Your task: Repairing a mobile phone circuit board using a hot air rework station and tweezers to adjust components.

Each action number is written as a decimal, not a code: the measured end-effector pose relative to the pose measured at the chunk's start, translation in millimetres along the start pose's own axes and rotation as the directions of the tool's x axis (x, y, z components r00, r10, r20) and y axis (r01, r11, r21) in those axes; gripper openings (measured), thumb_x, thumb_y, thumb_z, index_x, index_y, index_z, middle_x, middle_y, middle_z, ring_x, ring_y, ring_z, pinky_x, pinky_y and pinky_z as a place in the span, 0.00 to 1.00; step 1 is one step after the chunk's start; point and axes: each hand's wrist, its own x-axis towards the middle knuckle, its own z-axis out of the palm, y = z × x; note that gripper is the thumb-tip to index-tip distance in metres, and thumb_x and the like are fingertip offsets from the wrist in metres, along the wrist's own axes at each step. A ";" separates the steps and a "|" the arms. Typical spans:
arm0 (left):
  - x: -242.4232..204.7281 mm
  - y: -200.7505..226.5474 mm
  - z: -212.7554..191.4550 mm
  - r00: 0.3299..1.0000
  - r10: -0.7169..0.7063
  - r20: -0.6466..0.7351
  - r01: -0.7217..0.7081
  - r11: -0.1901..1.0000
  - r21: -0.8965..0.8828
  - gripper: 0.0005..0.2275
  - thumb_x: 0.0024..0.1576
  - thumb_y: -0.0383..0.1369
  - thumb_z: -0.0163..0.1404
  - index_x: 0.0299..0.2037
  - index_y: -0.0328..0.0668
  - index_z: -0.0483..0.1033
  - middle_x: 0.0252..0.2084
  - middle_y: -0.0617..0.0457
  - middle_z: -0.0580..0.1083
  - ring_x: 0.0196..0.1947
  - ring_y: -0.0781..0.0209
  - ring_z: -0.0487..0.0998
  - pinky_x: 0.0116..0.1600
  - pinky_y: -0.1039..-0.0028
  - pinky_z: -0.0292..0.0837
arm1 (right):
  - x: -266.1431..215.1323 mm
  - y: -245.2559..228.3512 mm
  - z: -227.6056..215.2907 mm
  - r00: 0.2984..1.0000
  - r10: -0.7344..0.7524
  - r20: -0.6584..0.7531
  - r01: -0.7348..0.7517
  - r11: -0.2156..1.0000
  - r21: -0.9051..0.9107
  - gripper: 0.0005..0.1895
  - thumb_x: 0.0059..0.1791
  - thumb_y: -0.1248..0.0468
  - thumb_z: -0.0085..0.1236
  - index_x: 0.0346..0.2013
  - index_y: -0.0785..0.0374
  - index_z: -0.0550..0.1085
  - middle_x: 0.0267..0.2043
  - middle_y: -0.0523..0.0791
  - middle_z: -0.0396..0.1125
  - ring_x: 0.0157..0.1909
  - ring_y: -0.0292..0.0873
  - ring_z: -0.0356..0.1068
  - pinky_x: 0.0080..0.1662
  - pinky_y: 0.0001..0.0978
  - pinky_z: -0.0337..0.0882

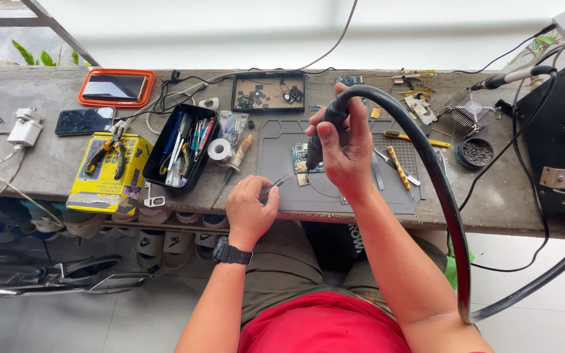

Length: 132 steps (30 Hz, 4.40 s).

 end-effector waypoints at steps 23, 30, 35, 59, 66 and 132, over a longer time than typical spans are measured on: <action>-0.5 1.0 -1.0 1.000 -0.026 0.000 0.026 0.998 -0.055 0.06 0.54 0.40 0.60 0.31 0.54 0.80 0.26 0.52 0.75 0.34 0.44 0.82 0.43 0.60 0.78 | 6.0 14.7 1.0 0.999 -0.008 -0.039 0.007 1.000 -0.021 0.29 0.64 0.66 0.50 0.81 0.60 0.56 0.47 0.54 0.74 0.44 0.47 0.79 0.50 0.40 0.77; -0.6 2.6 -2.7 0.999 -0.042 0.016 0.043 0.998 -0.053 0.06 0.54 0.40 0.60 0.30 0.54 0.79 0.25 0.52 0.74 0.32 0.44 0.81 0.41 0.60 0.77 | 10.2 21.8 3.7 0.999 -0.022 -0.047 0.021 1.000 -0.019 0.29 0.65 0.65 0.50 0.81 0.60 0.56 0.47 0.53 0.74 0.43 0.46 0.79 0.47 0.37 0.77; -1.0 0.9 -0.2 0.999 -0.051 0.019 0.051 0.998 -0.035 0.06 0.54 0.40 0.60 0.30 0.55 0.79 0.25 0.53 0.74 0.32 0.45 0.81 0.41 0.60 0.77 | 13.6 23.2 10.0 0.999 -0.033 -0.040 0.032 0.999 -0.008 0.29 0.65 0.64 0.50 0.81 0.59 0.56 0.47 0.52 0.74 0.44 0.45 0.79 0.47 0.35 0.76; 2.5 3.8 -6.2 1.000 -0.019 0.022 0.020 0.998 -0.055 0.04 0.55 0.38 0.60 0.31 0.56 0.79 0.24 0.53 0.73 0.31 0.44 0.80 0.40 0.60 0.76 | 2.8 7.6 10.2 1.000 0.021 0.010 -0.021 1.000 0.023 0.30 0.65 0.63 0.50 0.81 0.59 0.55 0.48 0.54 0.74 0.46 0.46 0.79 0.49 0.35 0.77; 5.0 6.6 -13.2 0.996 -0.047 0.080 0.053 0.996 -0.075 0.04 0.57 0.37 0.59 0.31 0.54 0.80 0.25 0.52 0.74 0.33 0.42 0.81 0.41 0.58 0.77 | 3.7 5.8 3.2 1.000 0.021 0.005 -0.021 1.000 -0.005 0.30 0.65 0.65 0.50 0.82 0.54 0.55 0.50 0.53 0.74 0.47 0.46 0.78 0.53 0.37 0.76; 64.0 48.6 -45.8 0.459 -0.570 0.681 0.831 0.547 -0.102 0.09 0.60 0.32 0.50 0.28 0.45 0.78 0.22 0.56 0.79 0.18 0.66 0.67 0.29 0.73 0.71 | 6.3 -6.0 12.7 0.986 0.166 -0.018 -0.166 0.986 0.003 0.27 0.68 0.56 0.49 0.81 0.55 0.54 0.49 0.52 0.71 0.47 0.47 0.77 0.53 0.39 0.80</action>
